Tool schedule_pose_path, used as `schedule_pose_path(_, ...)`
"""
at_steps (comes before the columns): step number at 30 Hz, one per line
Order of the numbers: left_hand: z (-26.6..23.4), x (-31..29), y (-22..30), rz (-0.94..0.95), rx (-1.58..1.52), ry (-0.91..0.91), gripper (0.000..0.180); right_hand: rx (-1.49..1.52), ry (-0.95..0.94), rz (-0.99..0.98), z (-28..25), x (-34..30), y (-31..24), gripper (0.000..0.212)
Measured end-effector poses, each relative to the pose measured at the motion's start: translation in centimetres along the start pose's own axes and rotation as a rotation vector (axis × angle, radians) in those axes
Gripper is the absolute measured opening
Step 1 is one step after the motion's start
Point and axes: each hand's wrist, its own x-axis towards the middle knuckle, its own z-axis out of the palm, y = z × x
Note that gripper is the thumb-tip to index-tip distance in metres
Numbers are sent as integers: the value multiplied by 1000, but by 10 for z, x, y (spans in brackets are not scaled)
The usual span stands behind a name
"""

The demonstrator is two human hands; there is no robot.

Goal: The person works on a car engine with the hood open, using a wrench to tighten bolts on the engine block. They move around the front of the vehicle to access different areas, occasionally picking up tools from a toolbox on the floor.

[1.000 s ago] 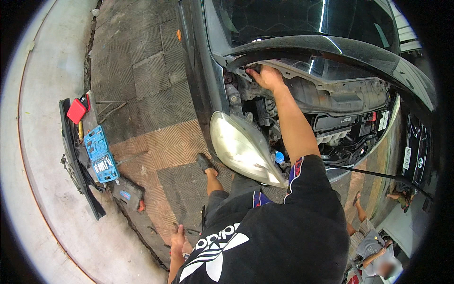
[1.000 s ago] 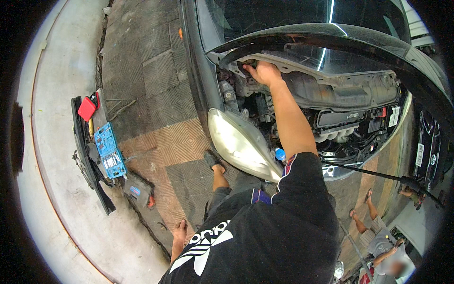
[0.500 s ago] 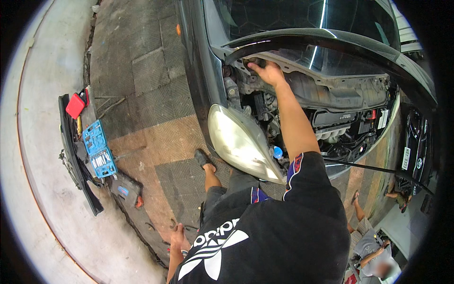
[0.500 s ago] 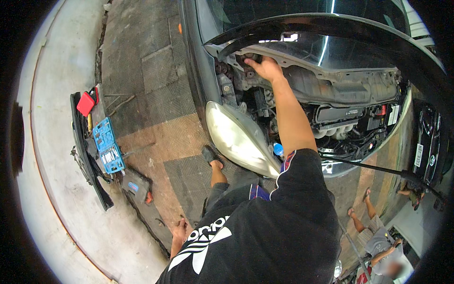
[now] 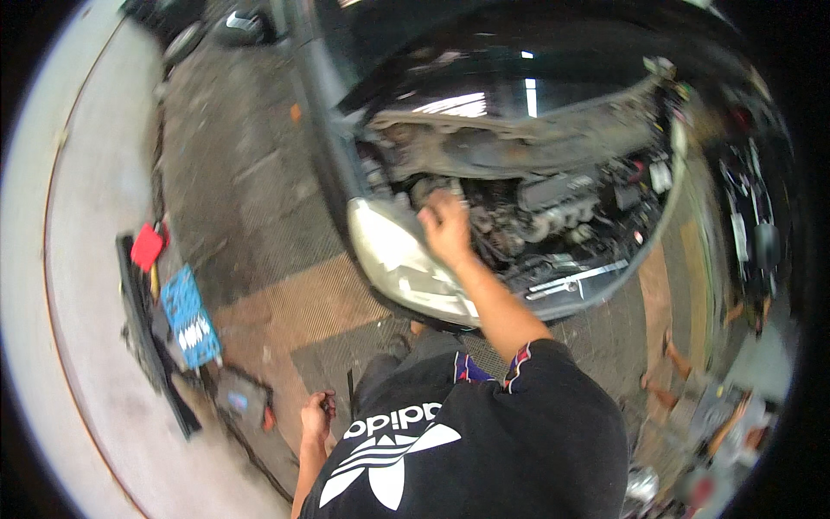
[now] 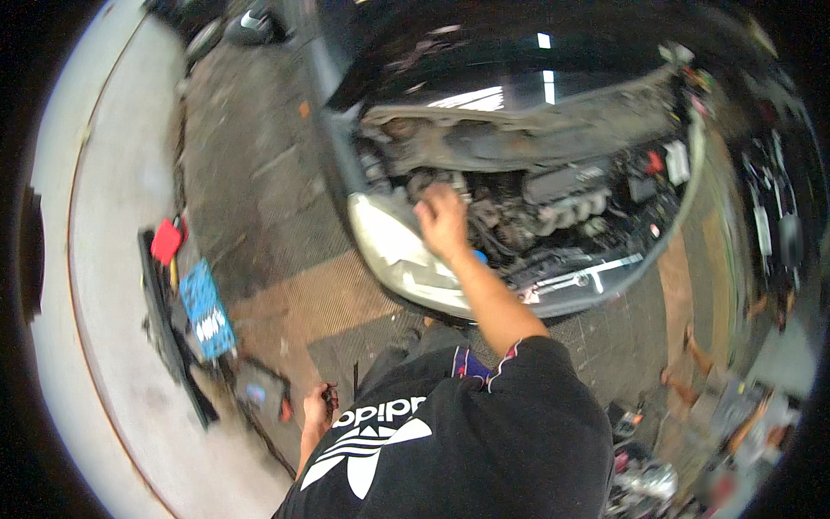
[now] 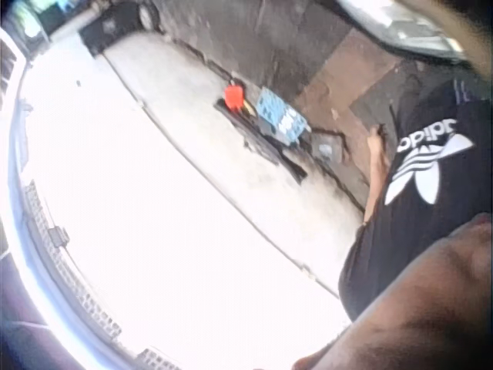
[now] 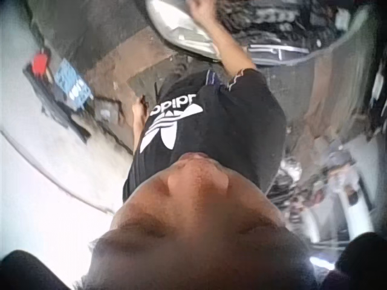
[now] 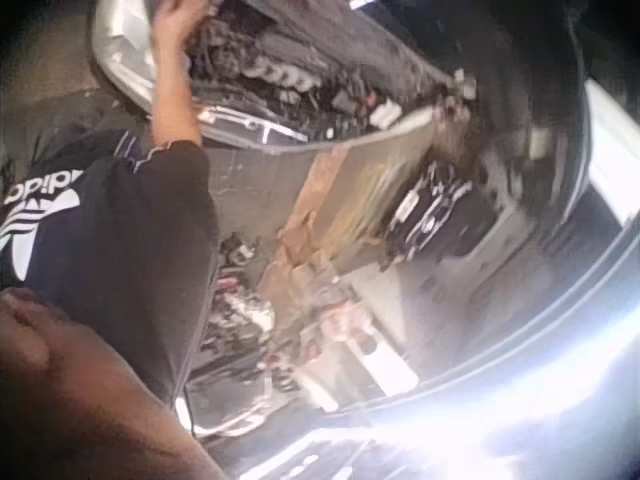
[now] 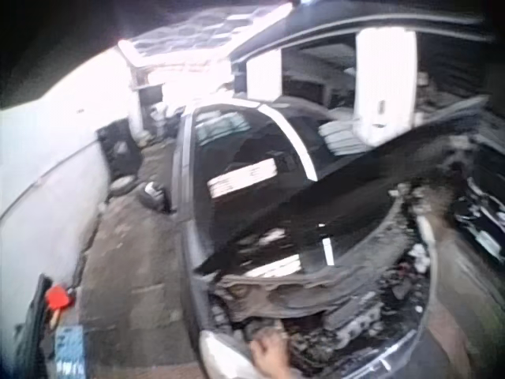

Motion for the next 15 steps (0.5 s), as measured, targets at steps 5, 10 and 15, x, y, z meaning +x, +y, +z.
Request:
schedule_pose_path(5, 78, 16, 29, 86, 271, -384, 26, 223, -229, 165, -106, -184, -77, 36)
schedule_pose_path(10, 189, -28, 9, 130, 610, -729, 24, 205, -303, 240, -231, -309, -102, 33)
schedule_pose_path(15, 319, -115, -49, 220, 901, -1004, 57, 121, -258, 284, -331, -360, -67, 32)
